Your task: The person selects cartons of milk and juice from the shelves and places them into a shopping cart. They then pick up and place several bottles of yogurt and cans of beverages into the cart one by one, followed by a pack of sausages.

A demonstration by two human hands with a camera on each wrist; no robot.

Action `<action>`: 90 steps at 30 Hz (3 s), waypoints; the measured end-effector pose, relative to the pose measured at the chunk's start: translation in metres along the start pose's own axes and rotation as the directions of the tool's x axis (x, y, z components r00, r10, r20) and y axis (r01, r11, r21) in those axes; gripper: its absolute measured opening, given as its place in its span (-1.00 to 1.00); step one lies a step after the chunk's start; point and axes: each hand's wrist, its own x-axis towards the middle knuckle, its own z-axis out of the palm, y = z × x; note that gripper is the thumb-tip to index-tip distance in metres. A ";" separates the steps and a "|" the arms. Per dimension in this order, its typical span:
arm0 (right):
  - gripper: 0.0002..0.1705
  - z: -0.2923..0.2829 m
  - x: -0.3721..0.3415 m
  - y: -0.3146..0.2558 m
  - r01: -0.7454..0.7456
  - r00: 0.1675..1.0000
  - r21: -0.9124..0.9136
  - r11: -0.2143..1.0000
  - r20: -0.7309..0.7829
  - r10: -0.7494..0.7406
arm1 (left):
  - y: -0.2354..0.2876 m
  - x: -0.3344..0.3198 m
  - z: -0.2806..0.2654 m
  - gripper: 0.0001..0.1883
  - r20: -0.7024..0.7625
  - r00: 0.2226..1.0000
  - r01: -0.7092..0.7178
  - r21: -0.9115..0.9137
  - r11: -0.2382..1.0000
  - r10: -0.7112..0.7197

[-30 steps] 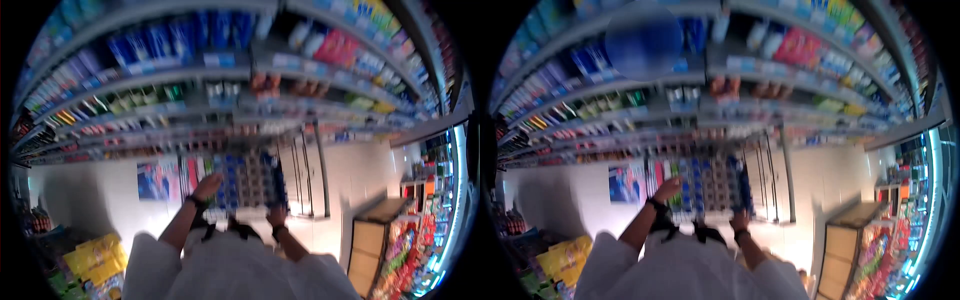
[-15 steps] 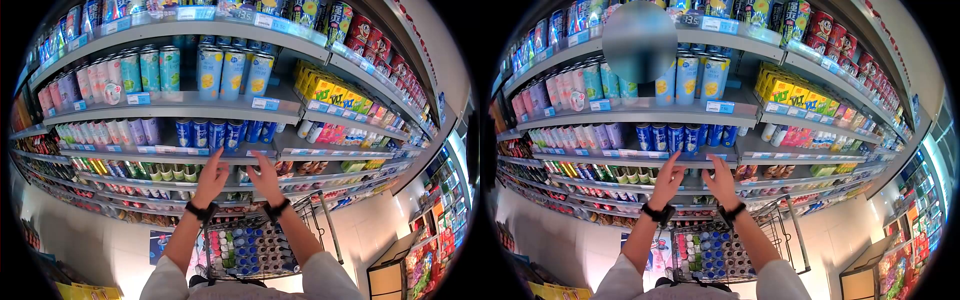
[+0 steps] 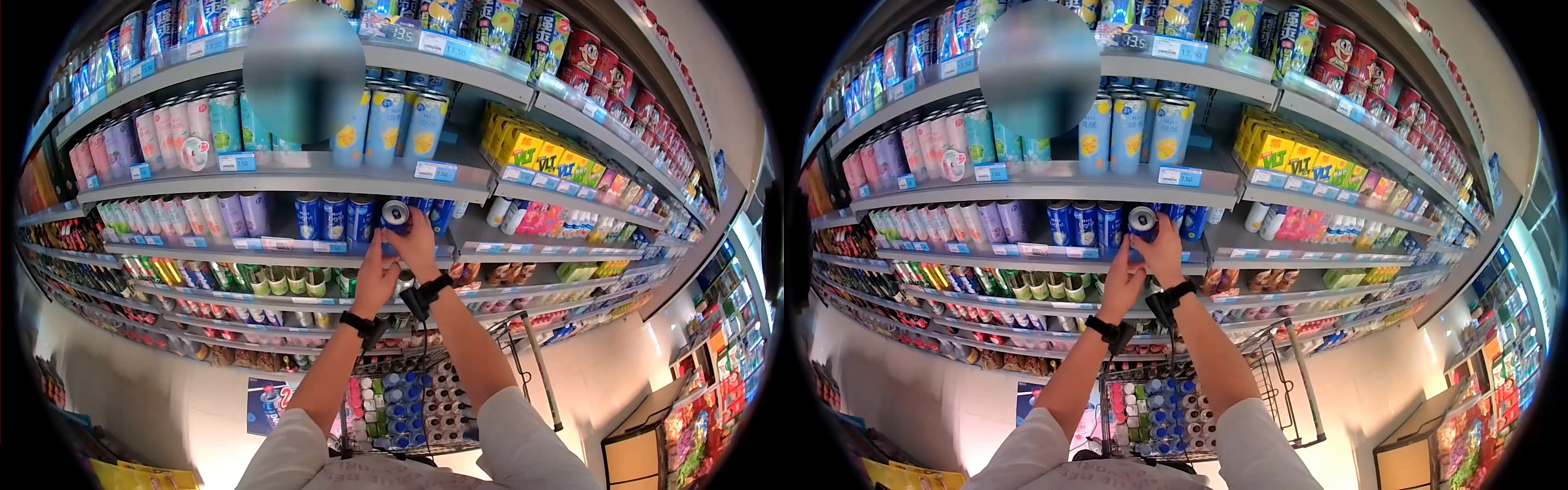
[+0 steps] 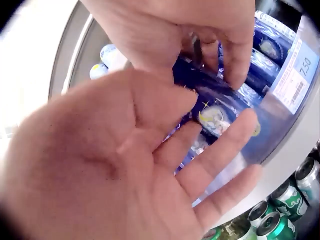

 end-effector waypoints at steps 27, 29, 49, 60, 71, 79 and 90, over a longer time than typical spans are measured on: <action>-0.38 -0.249 -0.509 0.210 -0.394 0.495 -0.655 0.645 0.440 0.749 | -0.169 -0.409 0.283 -0.41 0.814 0.346 0.279 0.386 0.879 -0.467; -0.38 -0.246 -0.510 0.219 -0.369 0.466 -0.679 0.634 0.455 0.759 | -0.177 -0.417 0.298 -0.40 0.863 0.284 0.287 0.338 0.896 -0.417; -0.31 -0.227 -0.543 0.227 -0.099 0.572 -0.821 0.562 0.415 0.708 | -0.196 -0.427 0.309 -0.35 0.836 0.291 0.471 0.298 0.830 -0.465; -0.27 -0.219 -0.544 0.224 -0.123 0.459 -0.798 0.590 0.482 0.746 | -0.206 -0.410 0.222 -0.39 0.740 0.081 0.699 0.435 0.568 -0.667; -0.45 -0.186 -0.556 0.230 -0.126 0.393 -0.867 0.482 0.402 0.827 | -0.220 -0.430 0.178 -0.54 0.681 0.270 0.652 0.391 0.650 -0.681; -0.20 -0.197 -0.553 0.228 -0.285 0.314 -0.847 0.449 0.360 0.879 | -0.186 -0.362 0.126 -0.65 0.560 0.418 0.626 0.393 0.673 -0.715; -0.57 -0.184 -0.545 0.243 -0.423 0.421 -0.604 0.676 0.529 0.737 | -0.121 -0.216 -0.065 -0.73 0.176 0.839 0.487 0.175 0.856 -0.514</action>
